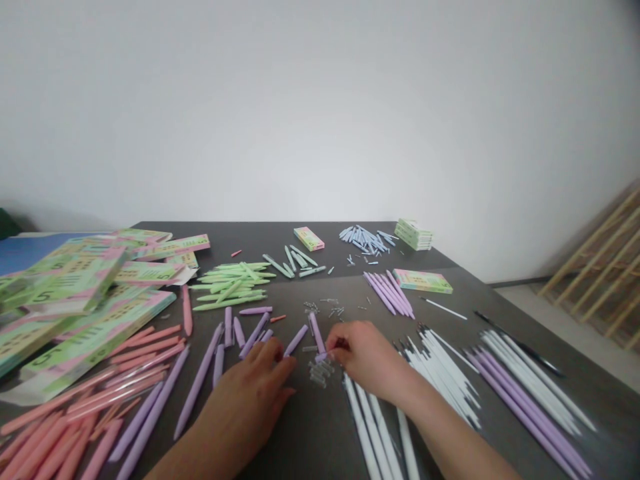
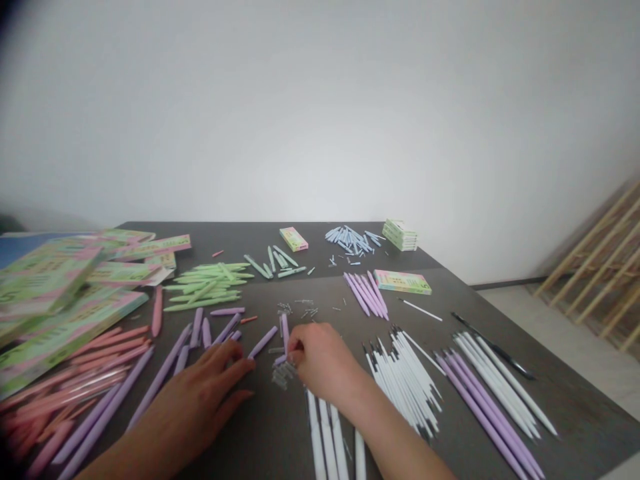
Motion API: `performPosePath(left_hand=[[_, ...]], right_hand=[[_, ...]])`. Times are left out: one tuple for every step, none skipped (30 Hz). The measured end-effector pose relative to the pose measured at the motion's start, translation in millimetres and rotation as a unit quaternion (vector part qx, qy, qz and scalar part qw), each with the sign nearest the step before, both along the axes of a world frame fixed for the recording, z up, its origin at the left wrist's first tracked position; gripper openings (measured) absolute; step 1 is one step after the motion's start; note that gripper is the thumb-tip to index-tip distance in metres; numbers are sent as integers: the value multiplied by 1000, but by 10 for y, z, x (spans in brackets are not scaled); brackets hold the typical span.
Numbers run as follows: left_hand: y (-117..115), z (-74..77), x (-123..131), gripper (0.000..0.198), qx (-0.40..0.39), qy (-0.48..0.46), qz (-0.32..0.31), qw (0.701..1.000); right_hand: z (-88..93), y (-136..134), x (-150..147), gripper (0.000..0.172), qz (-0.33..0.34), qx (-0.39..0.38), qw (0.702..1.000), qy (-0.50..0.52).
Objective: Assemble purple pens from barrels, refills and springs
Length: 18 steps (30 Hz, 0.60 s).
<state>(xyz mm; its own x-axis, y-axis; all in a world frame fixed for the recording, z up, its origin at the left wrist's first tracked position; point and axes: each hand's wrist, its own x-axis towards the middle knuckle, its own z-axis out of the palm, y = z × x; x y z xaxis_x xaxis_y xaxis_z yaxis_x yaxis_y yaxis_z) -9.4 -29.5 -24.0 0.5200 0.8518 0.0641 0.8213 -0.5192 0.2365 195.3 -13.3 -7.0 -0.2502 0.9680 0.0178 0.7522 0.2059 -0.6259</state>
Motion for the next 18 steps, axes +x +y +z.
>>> performPosePath(left_hand=[[-18, -31, 58, 30, 18, 1, -41, 999], [-34, -62, 113, 32, 32, 4, -80, 996], [-47, -92, 163, 32, 42, 5, -111, 993], [-58, -116, 206, 32, 48, 6, -135, 990], [-65, -133, 242, 31, 51, 8, -149, 988], [-69, -142, 271, 29, 53, 12, -156, 986], [-72, -142, 293, 27, 57, 18, -160, 985], [-74, -135, 309, 25, 61, 28, -161, 985], [-76, -123, 321, 23, 64, 40, -164, 984], [-77, -108, 330, 21, 68, 53, -165, 983], [-79, -93, 336, 18, 72, 63, -165, 982], [-80, -81, 340, 17, 75, 71, -168, 980], [-81, -72, 343, 16, 76, 77, -171, 979], [-81, -69, 343, 16, 78, 81, -174, 978], [-80, -71, 341, 16, 80, 84, -178, 977], [-78, -78, 337, 17, 82, 87, -181, 976], [-75, -91, 329, 17, 83, 89, -183, 975], [-71, -106, 319, 18, 83, 90, -183, 975]], right_hand=[[2, 18, 19, 11, -3, -5, 1000, 8], [5, 32, 35, 10, -4, -9, 1000, 14], [9, 42, 51, 10, -4, -12, 1000, 20], [14, 49, 65, 10, -4, -15, 1000, 27], [21, 53, 78, 10, -3, -19, 999, 35], [27, 56, 91, 11, -2, -22, 999, 42], [31, 57, 103, 11, -1, -24, 998, 50], [34, 59, 113, 11, 0, -26, 998, 57], [33, 61, 122, 11, 1, -27, 998, 63], [28, 63, 128, 11, 2, -28, 997, 70], [18, 67, 132, 10, 3, -30, 997, 77], [4, 72, 134, 9, 4, -32, 996, 85], [-13, 77, 133, 9, 5, -35, 995, 93], [-30, 82, 131, 8, 7, -38, 994, 102], [-48, 87, 127, 8, 9, -41, 993, 112], [-62, 91, 122, 8, 11, -44, 992, 121], [-72, 93, 117, 7, 14, -47, 990, 130], [-78, 94, 111, 7, 18, -50, 989, 138]])
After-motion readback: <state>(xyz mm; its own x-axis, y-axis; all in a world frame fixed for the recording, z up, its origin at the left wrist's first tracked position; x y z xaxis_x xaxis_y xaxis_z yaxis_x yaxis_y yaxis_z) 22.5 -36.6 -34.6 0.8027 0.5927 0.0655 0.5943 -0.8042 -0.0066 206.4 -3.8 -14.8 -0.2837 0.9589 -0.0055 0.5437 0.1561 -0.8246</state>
